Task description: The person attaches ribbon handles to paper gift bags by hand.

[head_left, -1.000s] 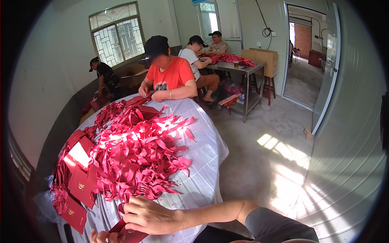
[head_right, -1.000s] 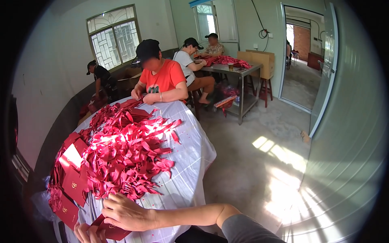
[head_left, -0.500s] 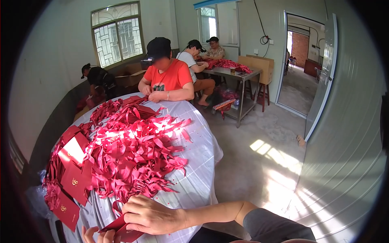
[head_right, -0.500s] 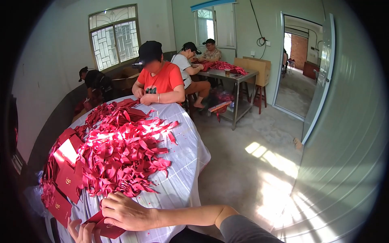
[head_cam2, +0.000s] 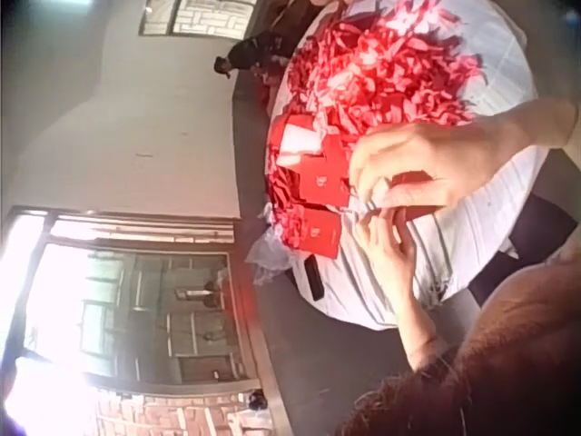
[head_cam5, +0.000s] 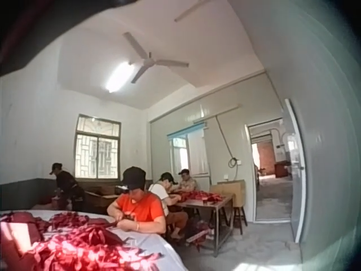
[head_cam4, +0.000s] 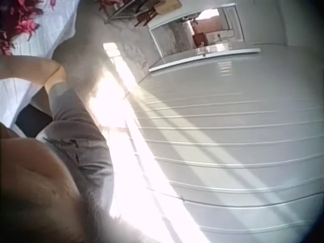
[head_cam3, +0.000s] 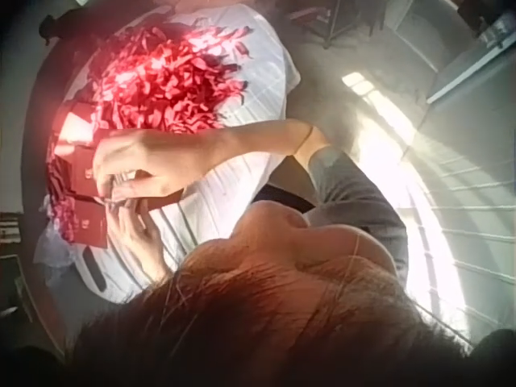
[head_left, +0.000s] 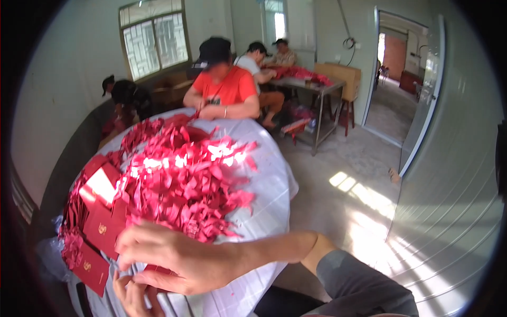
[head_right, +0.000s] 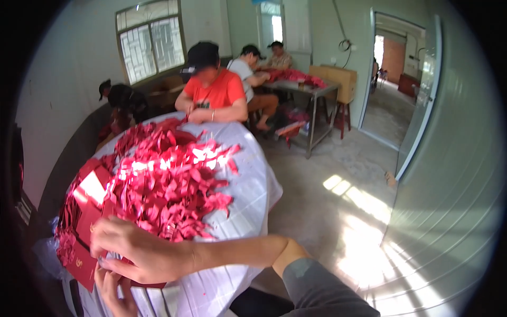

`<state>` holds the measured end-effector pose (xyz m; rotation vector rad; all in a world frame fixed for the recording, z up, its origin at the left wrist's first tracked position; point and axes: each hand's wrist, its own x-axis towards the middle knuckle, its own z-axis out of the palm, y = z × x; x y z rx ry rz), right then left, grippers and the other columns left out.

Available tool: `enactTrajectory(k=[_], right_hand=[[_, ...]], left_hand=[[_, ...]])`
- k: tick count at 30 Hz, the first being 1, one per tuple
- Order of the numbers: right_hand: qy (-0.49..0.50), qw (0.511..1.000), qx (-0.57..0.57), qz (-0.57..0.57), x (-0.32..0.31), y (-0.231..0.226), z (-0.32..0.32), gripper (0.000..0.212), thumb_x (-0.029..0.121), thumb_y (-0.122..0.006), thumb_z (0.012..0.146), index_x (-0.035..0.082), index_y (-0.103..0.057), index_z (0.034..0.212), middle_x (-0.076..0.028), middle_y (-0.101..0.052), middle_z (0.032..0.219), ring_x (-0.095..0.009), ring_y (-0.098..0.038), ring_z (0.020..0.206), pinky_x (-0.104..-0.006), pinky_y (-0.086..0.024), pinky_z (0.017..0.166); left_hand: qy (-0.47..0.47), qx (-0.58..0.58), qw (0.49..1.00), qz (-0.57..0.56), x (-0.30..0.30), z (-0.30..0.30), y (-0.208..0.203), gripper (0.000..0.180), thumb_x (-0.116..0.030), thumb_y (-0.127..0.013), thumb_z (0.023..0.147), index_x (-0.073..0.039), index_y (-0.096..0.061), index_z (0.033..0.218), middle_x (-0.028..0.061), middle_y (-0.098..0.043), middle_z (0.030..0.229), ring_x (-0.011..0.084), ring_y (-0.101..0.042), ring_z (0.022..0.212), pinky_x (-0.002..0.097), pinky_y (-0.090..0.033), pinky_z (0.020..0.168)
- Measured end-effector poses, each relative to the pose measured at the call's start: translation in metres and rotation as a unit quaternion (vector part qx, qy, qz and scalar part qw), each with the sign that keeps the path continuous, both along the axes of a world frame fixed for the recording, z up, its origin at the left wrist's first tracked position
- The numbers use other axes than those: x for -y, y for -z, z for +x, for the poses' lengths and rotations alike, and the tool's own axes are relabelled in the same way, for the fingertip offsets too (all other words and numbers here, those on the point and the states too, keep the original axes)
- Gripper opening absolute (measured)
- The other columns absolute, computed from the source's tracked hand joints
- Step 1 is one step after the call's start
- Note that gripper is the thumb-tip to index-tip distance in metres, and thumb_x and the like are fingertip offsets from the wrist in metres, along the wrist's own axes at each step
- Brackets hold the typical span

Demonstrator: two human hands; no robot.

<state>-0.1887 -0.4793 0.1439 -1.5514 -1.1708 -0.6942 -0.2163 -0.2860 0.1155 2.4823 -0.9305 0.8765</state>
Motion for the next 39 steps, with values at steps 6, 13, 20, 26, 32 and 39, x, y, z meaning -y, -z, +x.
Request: enactTrajectory(k=[6,13,20,26,32,39], right_hand=[[-0.199,0.969,-0.104,0.100,-0.006,-0.043,-0.009,0.011,-0.005,-0.052,0.080,0.002,-0.055,0.087,-0.009,-0.053,0.091,-0.018,-0.055,0.084,-0.0292,-0.046,0.070],[-0.398,0.885,-0.211,0.115,-0.010,-0.043,-0.005,0.016,0.006,-0.056,0.084,0.004,-0.063,0.098,-0.007,-0.060,0.091,-0.018,-0.059,0.087,-0.0297,-0.048,0.076],[-0.374,0.900,-0.170,0.145,-0.005,-0.044,0.004,0.018,0.000,-0.054,0.078,0.001,-0.061,0.095,-0.009,-0.059,0.092,-0.019,-0.058,0.087,-0.0312,-0.048,0.072],[-0.319,0.925,-0.112,0.174,-0.016,-0.036,0.015,0.024,-0.006,-0.051,0.071,0.000,-0.060,0.093,-0.010,-0.058,0.090,-0.022,-0.058,0.084,-0.0326,-0.047,0.069],[-0.293,0.931,-0.122,0.179,-0.023,-0.039,0.006,0.025,-0.006,-0.051,0.069,0.000,-0.059,0.092,-0.010,-0.059,0.089,-0.022,-0.058,0.081,-0.0328,-0.048,0.069],[-0.229,0.944,-0.151,0.181,-0.015,-0.034,0.002,0.024,-0.006,-0.052,0.069,0.001,-0.059,0.091,-0.009,-0.059,0.088,-0.022,-0.058,0.078,-0.0330,-0.048,0.068]], left_hand=[[-0.086,0.035,0.996,0.013,0.005,0.030,0.034,0.038,0.008,-0.053,0.079,-0.001,-0.055,0.116,0.0149,-0.056,0.115,0.0314,-0.052,0.109,0.0395,-0.043,0.095],[-0.397,0.007,0.898,0.188,0.059,0.034,0.003,0.036,0.008,-0.053,0.079,-0.001,-0.056,0.114,0.0138,-0.056,0.114,0.0280,-0.053,0.107,0.0363,-0.043,0.092],[-0.650,0.005,0.675,0.349,0.137,0.038,-0.042,0.035,0.008,-0.053,0.078,-0.001,-0.056,0.111,0.0126,-0.055,0.113,0.0246,-0.054,0.104,0.0330,-0.044,0.090],[-0.798,0.008,0.393,0.456,0.181,0.044,-0.063,0.034,0.008,-0.053,0.078,-0.002,-0.056,0.110,0.0117,-0.055,0.113,0.0217,-0.055,0.102,0.0302,-0.045,0.088],[-0.849,0.025,0.162,0.502,0.184,0.035,-0.072,0.029,0.007,-0.053,0.078,-0.003,-0.057,0.105,0.0089,-0.055,0.109,0.0151,-0.055,0.096,0.0241,-0.045,0.082],[-0.883,0.125,0.191,0.411,0.186,0.045,-0.054,0.021,0.001,-0.051,0.082,-0.005,-0.059,0.101,0.0077,-0.056,0.108,0.0114,-0.055,0.094,0.0199,-0.045,0.075]])
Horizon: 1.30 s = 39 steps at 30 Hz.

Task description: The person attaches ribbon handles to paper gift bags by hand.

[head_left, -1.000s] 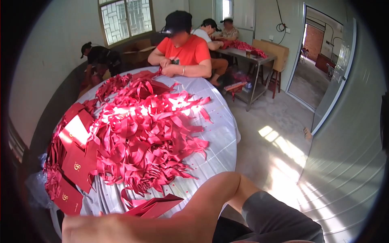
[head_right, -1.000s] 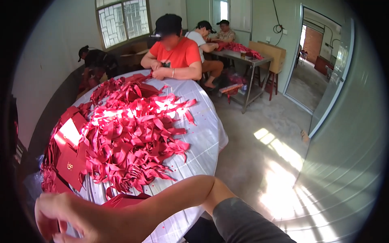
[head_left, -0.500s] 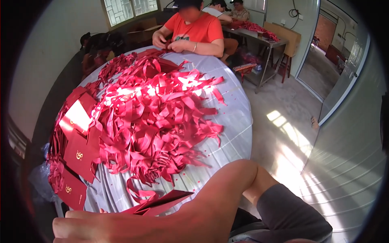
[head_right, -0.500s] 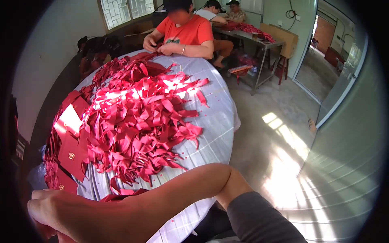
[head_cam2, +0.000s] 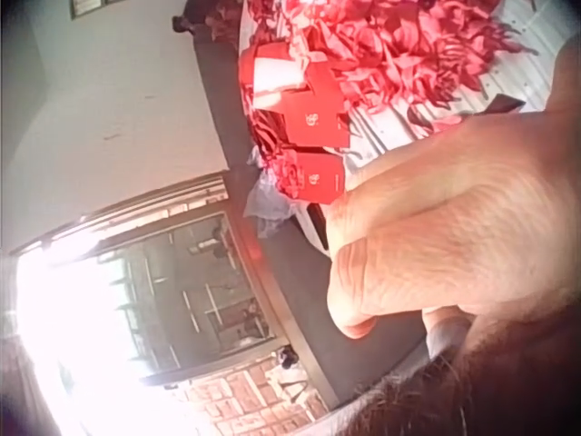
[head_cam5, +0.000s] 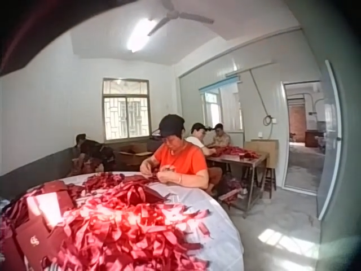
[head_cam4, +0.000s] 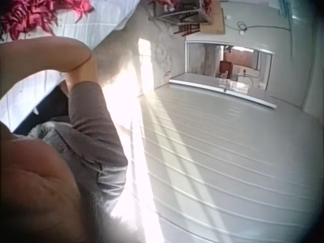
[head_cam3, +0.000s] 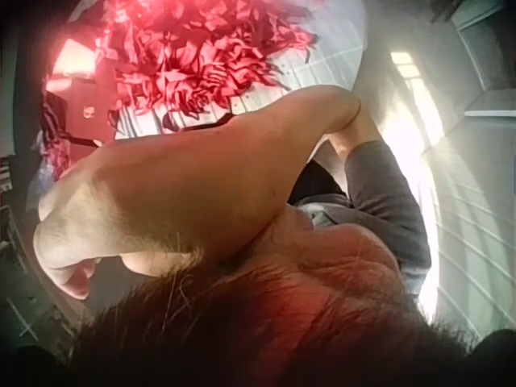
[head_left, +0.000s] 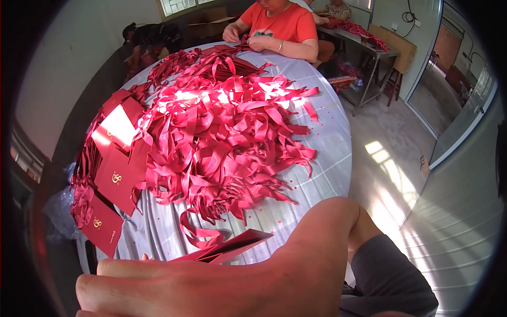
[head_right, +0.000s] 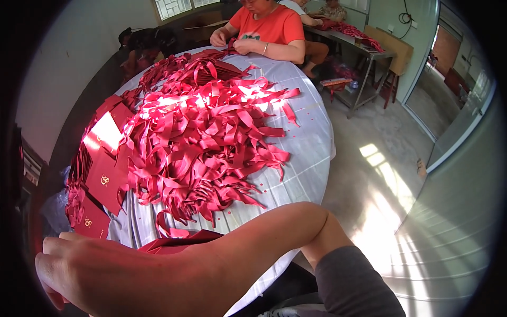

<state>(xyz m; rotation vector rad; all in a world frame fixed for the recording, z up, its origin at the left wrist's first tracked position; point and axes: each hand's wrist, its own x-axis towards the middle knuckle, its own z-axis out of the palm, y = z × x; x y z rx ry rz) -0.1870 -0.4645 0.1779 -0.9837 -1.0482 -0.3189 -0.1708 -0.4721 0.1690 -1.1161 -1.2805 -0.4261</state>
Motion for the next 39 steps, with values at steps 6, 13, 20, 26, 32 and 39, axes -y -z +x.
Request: enactTrajectory(k=[6,13,20,26,32,39], right_hand=[[0.027,0.999,0.011,-0.021,0.025,-0.001,-0.014,0.023,-0.005,-0.052,0.069,0.001,-0.059,0.091,-0.010,-0.058,0.088,-0.022,-0.058,0.078,-0.0328,-0.048,0.068],[0.068,0.996,0.013,-0.050,0.044,0.003,-0.027,0.022,-0.004,-0.053,0.069,0.001,-0.057,0.090,-0.010,-0.058,0.088,-0.021,-0.057,0.078,-0.0324,-0.047,0.068],[0.114,0.990,0.012,-0.079,0.064,0.008,-0.037,0.021,-0.002,-0.054,0.069,0.002,-0.056,0.090,-0.010,-0.057,0.088,-0.021,-0.057,0.078,-0.0320,-0.046,0.069],[0.146,0.984,0.012,-0.098,0.076,0.013,-0.043,0.020,-0.001,-0.055,0.069,0.002,-0.056,0.089,-0.010,-0.056,0.087,-0.021,-0.056,0.078,-0.0317,-0.046,0.069],[0.173,0.978,0.013,-0.115,0.083,0.016,-0.045,0.019,0.000,-0.056,0.070,0.002,-0.055,0.089,-0.010,-0.056,0.087,-0.021,-0.056,0.079,-0.0314,-0.045,0.070],[0.154,0.982,0.012,-0.112,0.082,0.026,-0.030,0.019,0.001,-0.057,0.070,0.003,-0.054,0.088,-0.011,-0.055,0.087,-0.021,-0.055,0.079,-0.0311,-0.045,0.070]], left_hand=[[-0.183,-0.006,0.981,0.065,-0.010,-0.001,0.011,0.021,0.000,-0.053,0.081,-0.004,-0.059,0.101,0.0080,-0.057,0.106,0.0136,-0.055,0.094,0.0229,-0.045,0.077],[-0.385,-0.027,0.912,0.136,-0.028,0.004,0.040,0.022,0.000,-0.056,0.080,-0.004,-0.060,0.101,0.0084,-0.058,0.104,0.0161,-0.054,0.095,0.0263,-0.044,0.079],[-0.562,-0.049,0.800,0.204,-0.044,0.010,0.075,0.023,-0.001,-0.058,0.078,-0.003,-0.060,0.101,0.0088,-0.059,0.103,0.0187,-0.054,0.095,0.0298,-0.044,0.080],[-0.697,-0.064,0.666,0.258,-0.067,0.013,0.101,0.024,-0.001,-0.061,0.077,-0.003,-0.061,0.101,0.0091,-0.059,0.101,0.0208,-0.054,0.095,0.0327,-0.043,0.082],[-0.808,-0.075,0.501,0.302,-0.095,0.013,0.120,0.025,-0.002,-0.063,0.076,-0.002,-0.061,0.101,0.0094,-0.060,0.099,0.0230,-0.054,0.096,0.0357,-0.043,0.083],[-0.907,-0.082,0.228,0.343,-0.147,0.006,0.133,0.027,-0.002,-0.065,0.075,-0.002,-0.062,0.102,0.0098,-0.061,0.097,0.0255,-0.053,0.096,0.0391,-0.043,0.085]])
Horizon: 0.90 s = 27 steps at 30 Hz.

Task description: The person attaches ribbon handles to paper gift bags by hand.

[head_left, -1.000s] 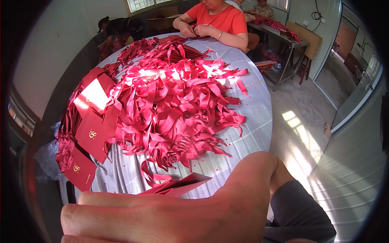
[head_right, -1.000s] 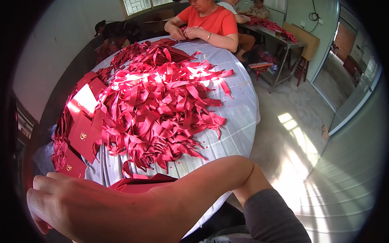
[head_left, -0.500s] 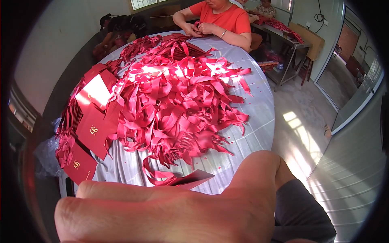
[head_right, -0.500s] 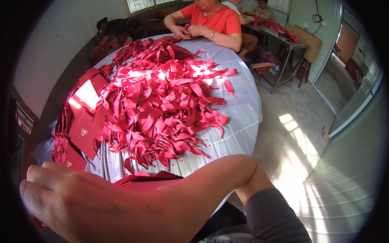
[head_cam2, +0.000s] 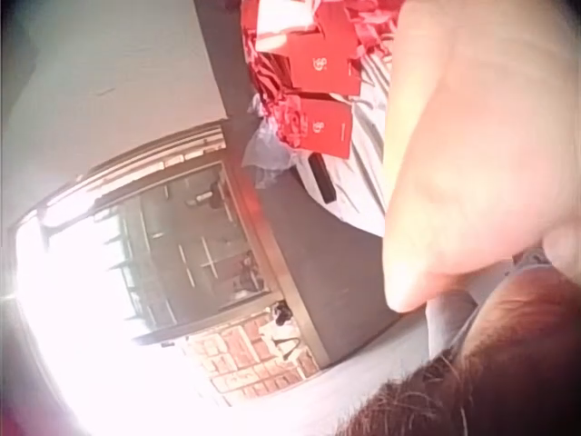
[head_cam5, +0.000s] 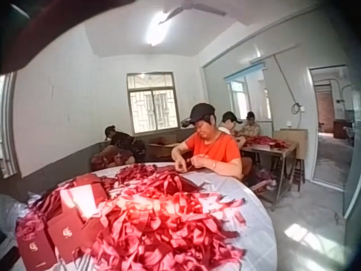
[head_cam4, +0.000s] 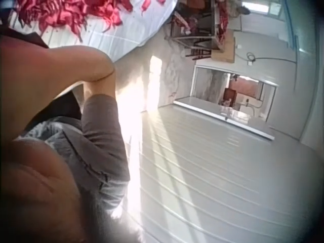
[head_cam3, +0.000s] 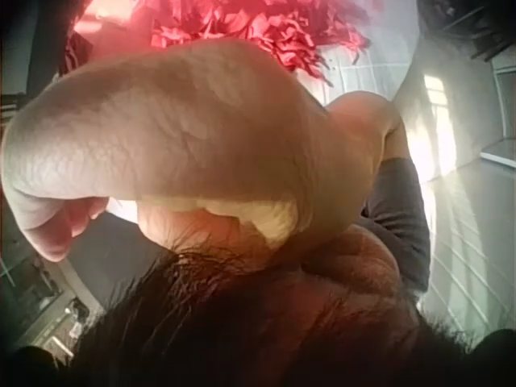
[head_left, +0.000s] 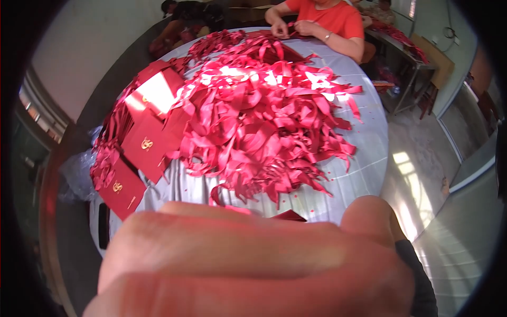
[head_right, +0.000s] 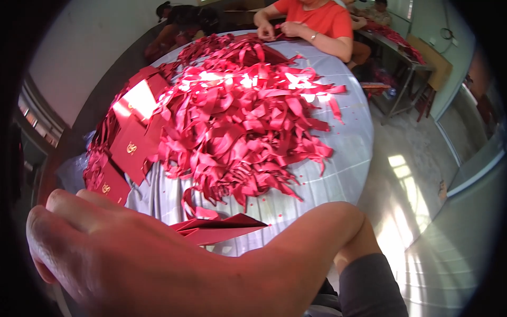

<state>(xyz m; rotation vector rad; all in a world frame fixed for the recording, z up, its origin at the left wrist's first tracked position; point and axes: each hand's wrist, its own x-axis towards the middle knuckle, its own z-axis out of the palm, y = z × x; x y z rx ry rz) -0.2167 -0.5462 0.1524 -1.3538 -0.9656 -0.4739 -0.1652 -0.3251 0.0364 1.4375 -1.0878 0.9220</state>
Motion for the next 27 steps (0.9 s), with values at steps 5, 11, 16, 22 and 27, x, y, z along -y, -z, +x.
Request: enactTrajectory(k=[5,11,16,22,27], right_hand=[[-0.030,1.000,-0.002,0.007,-0.008,0.007,0.017,0.019,0.002,-0.058,0.070,0.003,-0.053,0.088,-0.011,-0.054,0.087,-0.020,-0.055,0.079,-0.0308,-0.044,0.071],[-0.061,0.998,0.007,0.017,-0.026,0.018,0.039,0.019,0.003,-0.059,0.070,0.003,-0.052,0.088,-0.011,-0.054,0.087,-0.020,-0.054,0.079,-0.0305,-0.044,0.071],[-0.097,0.993,0.037,0.051,-0.045,0.024,0.057,0.019,0.004,-0.060,0.070,0.003,-0.051,0.087,-0.011,-0.053,0.087,-0.020,-0.054,0.079,-0.0303,-0.043,0.071],[-0.126,0.986,0.076,0.078,-0.068,0.020,0.070,0.019,0.005,-0.060,0.070,0.004,-0.050,0.087,-0.011,-0.053,0.087,-0.020,-0.053,0.079,-0.0300,-0.043,0.072],[-0.129,0.984,0.103,0.071,-0.080,0.004,0.069,0.020,0.006,-0.061,0.070,0.004,-0.050,0.086,-0.011,-0.052,0.087,-0.020,-0.053,0.079,-0.0297,-0.043,0.072]], left_hand=[[-0.210,-0.019,0.974,0.080,-0.042,-0.012,-0.003,0.028,-0.003,-0.067,0.074,-0.001,-0.062,0.102,0.0101,-0.062,0.096,0.0274,-0.053,0.097,0.0416,-0.042,0.086],[-0.287,-0.023,0.941,0.178,-0.050,-0.019,-0.018,0.032,0.005,-0.061,0.074,-0.005,-0.058,0.105,0.0059,-0.058,0.092,0.0253,-0.053,0.096,0.0409,-0.044,0.091],[-0.266,-0.059,0.939,0.207,-0.057,-0.023,-0.025,0.036,0.005,-0.068,0.060,-0.007,-0.065,0.095,0.0060,-0.062,0.086,0.0297,-0.054,0.095,0.0478,-0.042,0.094],[-0.254,-0.054,0.946,0.193,-0.051,-0.026,-0.031,0.036,0.002,-0.071,0.063,-0.004,-0.064,0.098,0.0065,-0.063,0.087,0.0304,-0.054,0.095,0.0489,-0.042,0.091],[-0.279,-0.057,0.954,0.094,-0.046,-0.024,-0.011,0.037,0.002,-0.072,0.063,-0.003,-0.064,0.099,0.0060,-0.064,0.087,0.0294,-0.054,0.096,0.0474,-0.042,0.091]])
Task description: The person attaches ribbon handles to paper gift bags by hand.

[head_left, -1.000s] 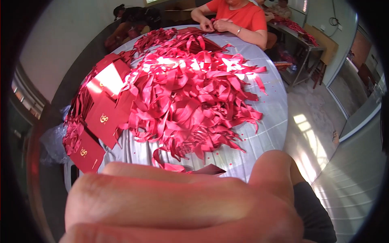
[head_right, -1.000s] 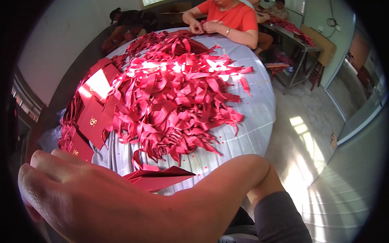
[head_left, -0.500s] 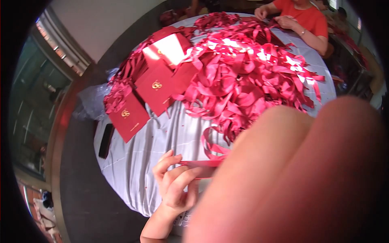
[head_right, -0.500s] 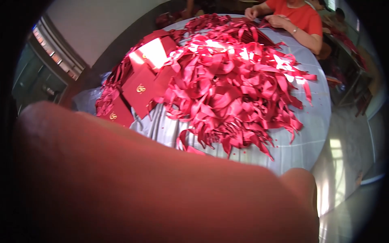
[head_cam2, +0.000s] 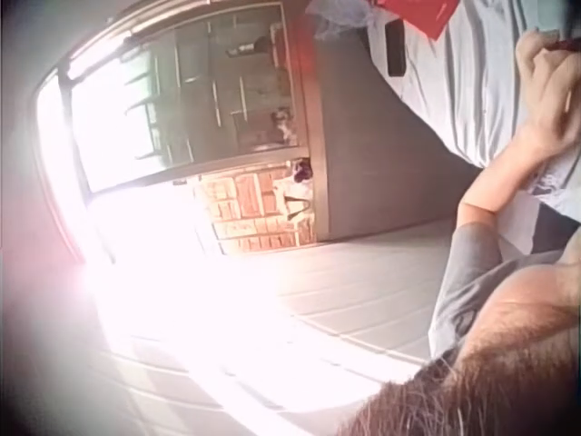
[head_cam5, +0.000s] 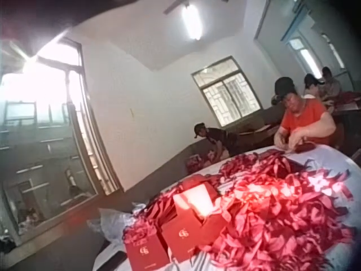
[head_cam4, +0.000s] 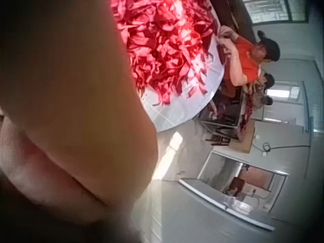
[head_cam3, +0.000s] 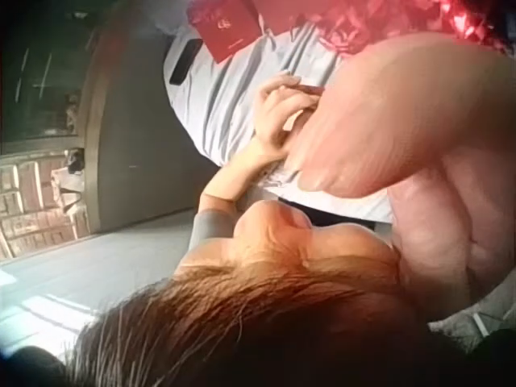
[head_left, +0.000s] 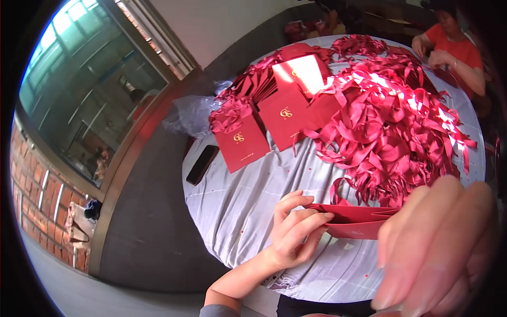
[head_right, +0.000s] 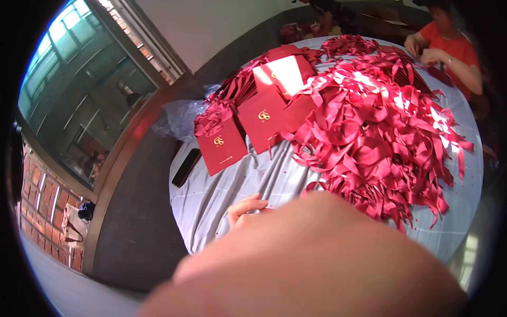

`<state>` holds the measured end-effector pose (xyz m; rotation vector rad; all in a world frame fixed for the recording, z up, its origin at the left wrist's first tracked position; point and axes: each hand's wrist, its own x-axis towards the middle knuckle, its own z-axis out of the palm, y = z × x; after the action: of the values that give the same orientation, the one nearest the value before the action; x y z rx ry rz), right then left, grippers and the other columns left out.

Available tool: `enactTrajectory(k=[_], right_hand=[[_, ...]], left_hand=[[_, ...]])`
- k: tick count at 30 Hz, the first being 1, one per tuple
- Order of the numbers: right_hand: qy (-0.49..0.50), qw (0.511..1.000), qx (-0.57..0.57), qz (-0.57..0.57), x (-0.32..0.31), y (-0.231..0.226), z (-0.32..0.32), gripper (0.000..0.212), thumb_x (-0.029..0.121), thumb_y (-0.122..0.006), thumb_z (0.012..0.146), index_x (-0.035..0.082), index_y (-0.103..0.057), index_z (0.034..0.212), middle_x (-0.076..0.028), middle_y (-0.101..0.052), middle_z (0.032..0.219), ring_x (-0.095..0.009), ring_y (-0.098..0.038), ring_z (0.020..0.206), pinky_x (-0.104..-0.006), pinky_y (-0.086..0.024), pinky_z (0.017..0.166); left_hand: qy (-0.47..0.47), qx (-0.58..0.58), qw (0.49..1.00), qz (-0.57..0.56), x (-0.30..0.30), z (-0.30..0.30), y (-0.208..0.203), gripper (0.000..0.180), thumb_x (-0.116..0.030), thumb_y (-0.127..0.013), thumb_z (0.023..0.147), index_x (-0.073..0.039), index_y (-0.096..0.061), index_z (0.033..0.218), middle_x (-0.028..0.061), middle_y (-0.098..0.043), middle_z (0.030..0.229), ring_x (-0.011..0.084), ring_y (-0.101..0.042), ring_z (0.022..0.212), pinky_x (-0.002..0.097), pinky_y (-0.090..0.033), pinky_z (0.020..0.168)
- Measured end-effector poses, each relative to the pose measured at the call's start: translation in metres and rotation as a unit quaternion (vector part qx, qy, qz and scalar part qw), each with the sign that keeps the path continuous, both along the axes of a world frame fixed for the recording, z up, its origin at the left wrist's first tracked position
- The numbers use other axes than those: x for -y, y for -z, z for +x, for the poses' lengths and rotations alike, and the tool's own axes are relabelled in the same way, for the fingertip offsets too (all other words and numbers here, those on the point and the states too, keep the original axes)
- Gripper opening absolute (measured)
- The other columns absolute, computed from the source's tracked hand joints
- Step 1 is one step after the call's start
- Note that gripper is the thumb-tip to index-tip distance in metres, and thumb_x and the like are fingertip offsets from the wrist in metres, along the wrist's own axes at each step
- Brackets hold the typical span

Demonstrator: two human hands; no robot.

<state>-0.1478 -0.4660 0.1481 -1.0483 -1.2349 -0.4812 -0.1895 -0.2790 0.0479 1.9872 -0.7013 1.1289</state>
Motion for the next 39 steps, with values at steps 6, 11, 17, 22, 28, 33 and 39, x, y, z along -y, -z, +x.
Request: enactTrajectory(k=[6,11,17,22,28,33,39], right_hand=[[0.091,0.991,-0.007,-0.099,0.017,-0.014,-0.008,0.021,0.007,-0.062,0.071,0.004,-0.049,0.086,-0.011,-0.051,0.086,-0.020,-0.052,0.079,-0.0294,-0.042,0.072],[0.276,0.960,-0.052,0.001,0.003,-0.041,-0.031,0.041,0.008,-0.045,0.075,-0.008,-0.047,0.112,-0.016,-0.056,0.101,-0.018,-0.053,0.089,-0.0277,-0.041,0.086],[0.455,0.866,0.056,-0.200,0.015,-0.022,0.055,0.012,-0.006,-0.051,0.078,-0.001,-0.058,0.086,-0.015,-0.060,0.082,-0.028,-0.061,0.080,-0.0344,-0.048,0.071],[0.480,0.640,-0.011,-0.601,0.013,0.013,0.082,0.023,0.025,-0.061,0.081,0.002,-0.063,0.084,-0.014,-0.062,0.080,-0.031,-0.061,0.080,-0.0415,-0.046,0.070],[0.449,0.630,-0.025,-0.633,0.011,0.052,0.109,0.033,0.036,-0.071,0.070,0.005,-0.062,0.070,-0.012,-0.063,0.071,-0.030,-0.062,0.073,-0.0411,-0.046,0.065],[0.458,0.660,-0.066,-0.592,0.013,0.031,0.109,0.020,0.026,-0.067,0.075,0.006,-0.066,0.076,-0.010,-0.065,0.074,-0.027,-0.063,0.073,-0.0382,-0.047,0.066],[0.566,0.635,0.071,-0.521,0.011,0.031,0.103,0.013,0.016,-0.064,0.077,0.004,-0.065,0.082,-0.012,-0.063,0.080,-0.030,-0.061,0.080,-0.0411,-0.047,0.073]], left_hand=[[-0.031,0.005,0.999,0.044,-0.015,0.015,-0.007,0.035,0.005,-0.069,0.062,-0.006,-0.065,0.095,0.0053,-0.061,0.078,0.0252,-0.053,0.086,0.0430,-0.041,0.089],[-0.116,-0.003,0.993,0.035,-0.027,0.011,-0.032,0.029,0.009,-0.063,0.067,-0.004,-0.064,0.093,0.0060,-0.061,0.077,0.0246,-0.053,0.079,0.0421,-0.040,0.088],[-0.187,0.007,0.982,0.017,-0.033,0.018,-0.027,0.029,0.014,-0.057,0.069,-0.002,-0.061,0.093,0.0081,-0.054,0.077,0.0257,-0.047,0.082,0.0345,-0.037,0.079],[-0.231,0.033,0.972,0.008,-0.039,0.018,-0.027,0.028,0.014,-0.057,0.071,-0.002,-0.061,0.094,0.0079,-0.056,0.079,0.0253,-0.047,0.084,0.0337,-0.038,0.079],[-0.284,0.042,0.958,-0.017,-0.050,0.018,-0.024,0.027,0.013,-0.058,0.073,-0.002,-0.061,0.096,0.0070,-0.058,0.082,0.0240,-0.048,0.086,0.0330,-0.037,0.082],[-0.257,0.024,0.965,-0.056,-0.048,0.024,-0.018,0.026,0.011,-0.059,0.075,-0.002,-0.061,0.097,0.0062,-0.058,0.081,0.0227,-0.048,0.087,0.0321,-0.037,0.082],[-0.268,0.023,0.962,-0.055,-0.050,0.024,-0.019,0.024,0.010,-0.059,0.076,-0.002,-0.061,0.097,0.0060,-0.059,0.083,0.0220,-0.047,0.087,0.0315,-0.037,0.083]])
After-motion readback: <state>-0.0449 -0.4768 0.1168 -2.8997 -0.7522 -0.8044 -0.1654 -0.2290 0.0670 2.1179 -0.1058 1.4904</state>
